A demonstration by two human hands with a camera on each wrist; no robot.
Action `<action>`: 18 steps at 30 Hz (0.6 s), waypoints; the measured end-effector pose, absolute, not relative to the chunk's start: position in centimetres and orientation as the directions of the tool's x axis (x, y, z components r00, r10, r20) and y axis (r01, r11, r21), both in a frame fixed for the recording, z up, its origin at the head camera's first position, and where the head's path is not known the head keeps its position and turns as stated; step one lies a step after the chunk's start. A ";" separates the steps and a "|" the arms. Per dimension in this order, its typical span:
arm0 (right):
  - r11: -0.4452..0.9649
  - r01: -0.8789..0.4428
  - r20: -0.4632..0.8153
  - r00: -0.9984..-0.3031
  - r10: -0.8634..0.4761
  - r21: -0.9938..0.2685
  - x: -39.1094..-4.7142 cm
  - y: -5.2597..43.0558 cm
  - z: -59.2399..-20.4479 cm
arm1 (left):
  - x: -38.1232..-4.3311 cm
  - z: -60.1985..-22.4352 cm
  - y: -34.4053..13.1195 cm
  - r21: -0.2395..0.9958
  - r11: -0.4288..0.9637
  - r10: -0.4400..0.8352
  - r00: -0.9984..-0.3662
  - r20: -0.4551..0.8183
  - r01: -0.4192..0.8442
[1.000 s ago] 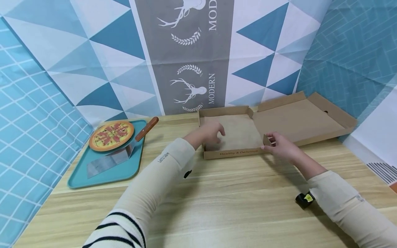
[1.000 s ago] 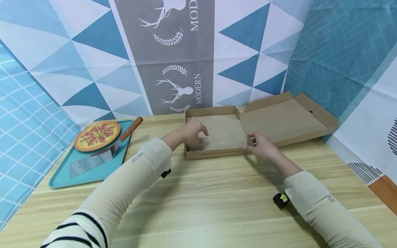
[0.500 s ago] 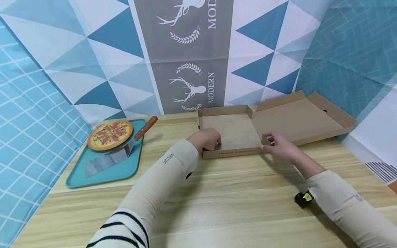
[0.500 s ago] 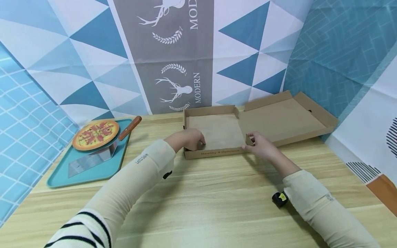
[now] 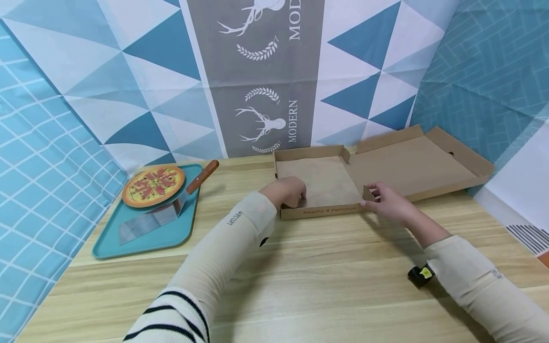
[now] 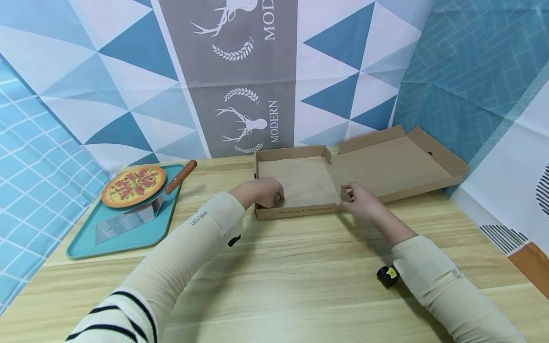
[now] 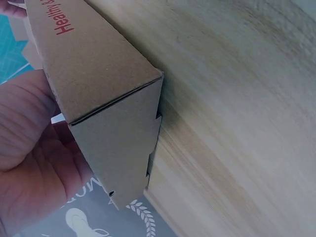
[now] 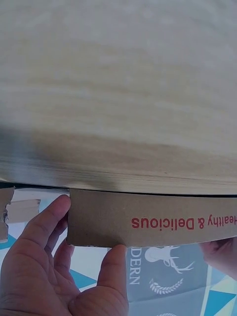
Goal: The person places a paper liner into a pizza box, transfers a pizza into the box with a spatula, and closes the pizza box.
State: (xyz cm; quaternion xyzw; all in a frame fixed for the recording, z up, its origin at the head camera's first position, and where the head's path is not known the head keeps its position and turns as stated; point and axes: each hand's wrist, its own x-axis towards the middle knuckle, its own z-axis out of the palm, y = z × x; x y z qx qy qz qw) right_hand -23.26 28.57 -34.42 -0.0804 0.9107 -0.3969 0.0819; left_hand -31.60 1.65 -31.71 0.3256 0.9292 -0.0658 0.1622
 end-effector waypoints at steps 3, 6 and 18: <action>0.671 -0.083 -0.084 -0.973 -0.213 -0.736 -23.2 28.5 -34.3 | -31.6 -31.7 1.6 -0.005 0.785 0.580 -0.739 -0.342 0.619; 0.673 -0.086 -0.084 -0.973 -0.215 -0.734 -23.2 28.5 -34.1 | -31.5 -31.5 1.6 0.008 0.791 0.576 -0.741 -0.345 0.611; 0.675 -0.084 -0.087 -0.973 -0.215 -0.733 -23.2 28.6 -34.2 | -31.4 -31.3 1.6 0.008 0.792 0.578 -0.747 -0.329 0.610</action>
